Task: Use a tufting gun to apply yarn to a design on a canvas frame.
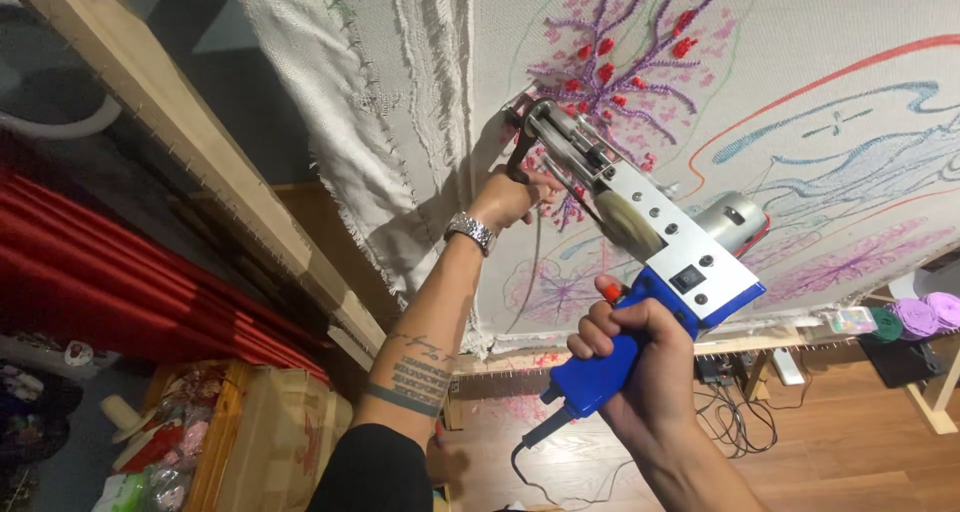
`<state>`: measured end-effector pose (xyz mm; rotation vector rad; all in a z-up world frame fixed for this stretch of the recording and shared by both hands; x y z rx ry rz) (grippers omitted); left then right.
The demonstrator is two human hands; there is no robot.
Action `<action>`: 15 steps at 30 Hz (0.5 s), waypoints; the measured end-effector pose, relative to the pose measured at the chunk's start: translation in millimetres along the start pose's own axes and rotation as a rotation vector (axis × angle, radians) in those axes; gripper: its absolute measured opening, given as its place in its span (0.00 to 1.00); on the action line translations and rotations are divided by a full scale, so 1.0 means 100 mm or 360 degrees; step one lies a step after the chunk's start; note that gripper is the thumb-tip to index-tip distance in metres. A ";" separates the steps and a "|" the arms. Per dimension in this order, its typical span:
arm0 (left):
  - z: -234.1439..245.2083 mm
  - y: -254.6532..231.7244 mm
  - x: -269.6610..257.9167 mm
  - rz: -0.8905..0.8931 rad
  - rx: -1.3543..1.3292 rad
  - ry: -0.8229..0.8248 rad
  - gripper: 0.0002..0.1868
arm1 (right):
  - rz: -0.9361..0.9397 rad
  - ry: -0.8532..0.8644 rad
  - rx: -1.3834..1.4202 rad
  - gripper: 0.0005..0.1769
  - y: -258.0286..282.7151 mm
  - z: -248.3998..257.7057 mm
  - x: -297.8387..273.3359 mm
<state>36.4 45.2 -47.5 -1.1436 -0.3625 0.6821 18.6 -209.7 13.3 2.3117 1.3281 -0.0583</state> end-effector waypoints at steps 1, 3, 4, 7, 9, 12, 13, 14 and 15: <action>0.03 -0.02 -0.02 0.0020 0.0076 0.0027 0.11 | 0.0001 0.0023 0.0043 0.20 0.00 -0.04 -0.02; 0.07 -0.13 -0.11 0.0039 0.0150 0.0052 0.15 | 0.0001 0.0049 0.0083 0.22 0.01 -0.05 0.00; 0.10 -0.21 -0.18 0.0087 0.0300 0.0039 0.16 | 0.0008 0.0082 0.0127 0.19 0.02 -0.03 0.02; 0.10 -0.25 -0.23 0.0126 0.0379 0.0013 0.18 | 0.0027 0.0116 0.0169 0.17 0.05 -0.02 0.02; 0.09 -0.25 -0.21 0.0115 0.0307 0.0000 0.17 | 0.0041 0.0118 0.0167 0.18 0.07 -0.02 0.03; 0.07 -0.25 -0.19 0.0150 0.0244 -0.0019 0.19 | -0.0010 0.0154 0.0176 0.18 0.09 0.00 0.06; 0.07 -0.24 -0.19 0.0146 0.0148 -0.0027 0.18 | 0.0013 0.0151 0.0150 0.17 0.09 0.01 0.05; 0.06 -0.24 -0.18 0.0139 0.0049 -0.0034 0.17 | 0.0040 0.0147 0.0121 0.16 0.10 0.00 0.06; 0.06 -0.28 -0.22 0.0137 0.0047 -0.0034 0.17 | 0.0041 0.0147 0.0119 0.16 0.10 -0.02 0.06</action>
Point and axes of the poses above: each hand's wrist, its own x-axis towards the middle knuckle, its own z-axis out of the back of the hand, y = z × x, the point moved 2 cm from there along x, towards the middle knuckle, and after that the axes turned 12 degrees about x, right-handed, at the moved point
